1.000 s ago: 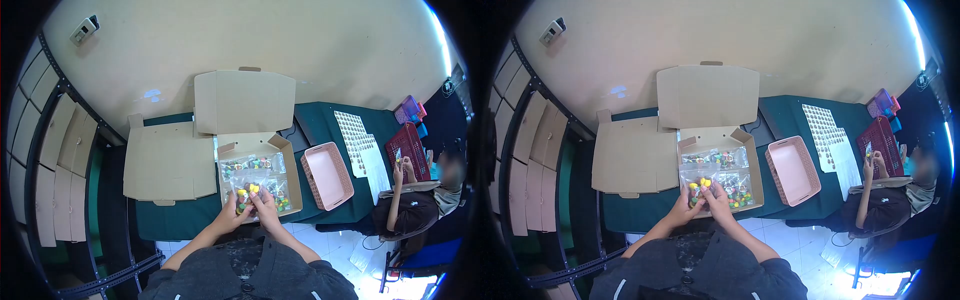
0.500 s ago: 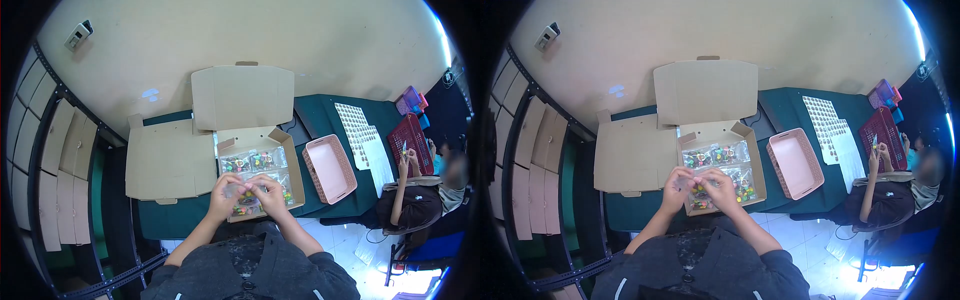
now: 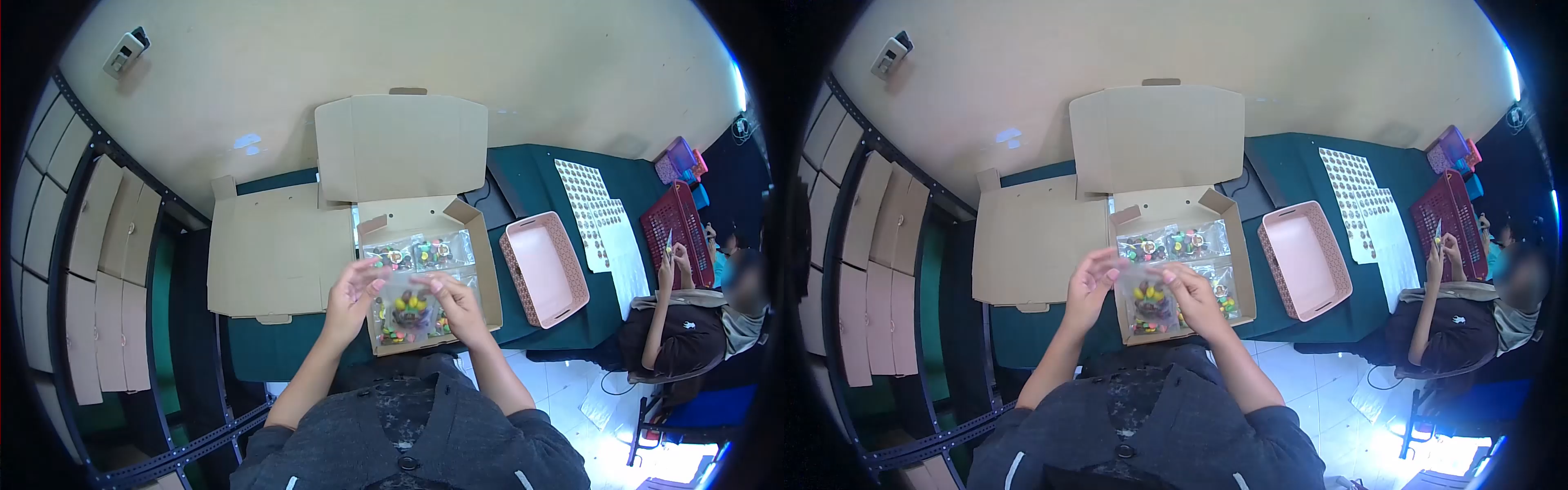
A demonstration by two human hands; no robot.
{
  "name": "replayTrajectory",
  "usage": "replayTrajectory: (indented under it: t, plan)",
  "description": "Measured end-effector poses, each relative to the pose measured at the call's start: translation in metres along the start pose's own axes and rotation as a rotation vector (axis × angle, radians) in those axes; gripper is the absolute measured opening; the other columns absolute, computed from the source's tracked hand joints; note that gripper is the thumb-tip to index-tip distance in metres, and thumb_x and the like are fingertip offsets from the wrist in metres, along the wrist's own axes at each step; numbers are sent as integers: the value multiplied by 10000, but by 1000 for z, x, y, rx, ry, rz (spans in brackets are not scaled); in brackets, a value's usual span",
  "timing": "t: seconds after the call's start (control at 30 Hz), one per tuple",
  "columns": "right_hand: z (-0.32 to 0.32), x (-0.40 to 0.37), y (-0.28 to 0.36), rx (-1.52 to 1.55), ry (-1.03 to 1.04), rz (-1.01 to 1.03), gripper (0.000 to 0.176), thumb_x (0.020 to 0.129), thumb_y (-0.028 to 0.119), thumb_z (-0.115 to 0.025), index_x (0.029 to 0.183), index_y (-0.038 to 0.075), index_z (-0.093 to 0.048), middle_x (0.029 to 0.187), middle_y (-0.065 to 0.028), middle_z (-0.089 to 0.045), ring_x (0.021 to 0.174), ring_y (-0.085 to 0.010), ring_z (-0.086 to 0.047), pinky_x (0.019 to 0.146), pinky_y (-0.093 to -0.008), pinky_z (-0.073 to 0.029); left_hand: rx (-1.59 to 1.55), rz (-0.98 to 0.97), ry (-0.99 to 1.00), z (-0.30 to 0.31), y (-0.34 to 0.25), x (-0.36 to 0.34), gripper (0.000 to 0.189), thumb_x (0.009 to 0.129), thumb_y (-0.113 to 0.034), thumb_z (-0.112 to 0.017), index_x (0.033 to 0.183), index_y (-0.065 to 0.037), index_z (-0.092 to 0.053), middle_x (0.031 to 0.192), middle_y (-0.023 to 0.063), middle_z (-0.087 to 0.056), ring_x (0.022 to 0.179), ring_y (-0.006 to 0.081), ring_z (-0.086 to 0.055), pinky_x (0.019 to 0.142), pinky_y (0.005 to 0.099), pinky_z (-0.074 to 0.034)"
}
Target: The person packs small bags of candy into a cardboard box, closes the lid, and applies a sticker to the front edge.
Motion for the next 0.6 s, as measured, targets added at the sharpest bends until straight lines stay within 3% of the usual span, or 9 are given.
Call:
replayTrajectory:
  t: [0.07,0.17,0.2,0.23,0.33,0.4,0.5,0.53,0.6]
  plan:
    - [-4,1,6,-82,-265,149,277,911,187,-493,1089,7,-605,1037,-105,-580,982,-184,-523,853,-299,-402,182,-209,-227,-4,7,0,444,846,-193,-613,1215,17,-484,1197,135,-541,1068,183,-531,907,302,-420]
    - [-18,1,7,-273,-307,274,293,837,121,-584,1119,47,-609,1065,-101,-579,978,-199,-532,860,-318,-407,302,-312,-43,-27,0,-8,511,815,-233,-654,1227,9,-474,1192,143,-539,1095,214,-522,920,320,-415]
    - [-22,1,8,-194,-339,280,364,765,81,-648,1127,72,-612,1077,-96,-573,974,-214,-532,863,-323,-410,346,-314,-58,-34,2,-11,547,780,-210,-696,1230,8,-472,1182,154,-540,1094,199,-518,917,313,-413]
    - [-22,1,7,-194,-339,280,364,765,81,-648,1127,72,-612,1077,-96,-573,974,-214,-532,863,-323,-410,346,-313,-57,-39,2,-11,547,780,-210,-696,1230,8,-472,1182,154,-540,1094,199,-518,917,313,-413]
    - [-22,3,0,-114,-332,169,323,768,101,-655,1086,56,-626,1110,-108,-549,991,-222,-518,868,-321,-407,181,-261,-180,-45,2,-11,507,767,-162,-708,1204,-4,-505,1140,137,-567,1063,168,-528,887,291,-424]
    - [-25,7,-5,-236,-499,209,258,764,106,-663,1011,36,-639,1141,-123,-524,988,-223,-516,866,-332,-409,181,-191,-207,-41,8,-11,379,775,-138,-700,1103,9,-583,1038,109,-610,972,132,-552,846,260,-434]
    - [-25,12,2,-115,-624,200,208,765,116,-667,947,20,-635,1190,-141,-487,1003,-231,-514,869,-352,-406,82,-152,-211,-33,17,-7,235,787,-116,-685,976,16,-642,948,84,-628,872,111,-564,825,240,-433]
    - [-19,16,-12,-91,-474,214,182,768,134,-670,909,19,-651,1089,-132,-555,960,-228,-541,865,-351,-404,87,-151,-209,-32,16,-7,235,787,-116,-685,976,16,-642,948,84,-628,872,111,-564,825,240,-433]
    - [-12,9,-9,-63,-357,116,156,771,123,-670,880,13,-655,1009,-112,-582,943,-209,-548,854,-336,-404,15,-10,-219,-31,12,-6,153,773,-58,-674,915,-2,-662,868,71,-661,844,112,-589,989,325,-333]
Point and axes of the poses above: each hand's wrist, its own x-axis towards the middle knuckle, its own z-axis out of the back of the hand, y = z × x, the point moved 1 cm from there along x, towards the middle knuckle
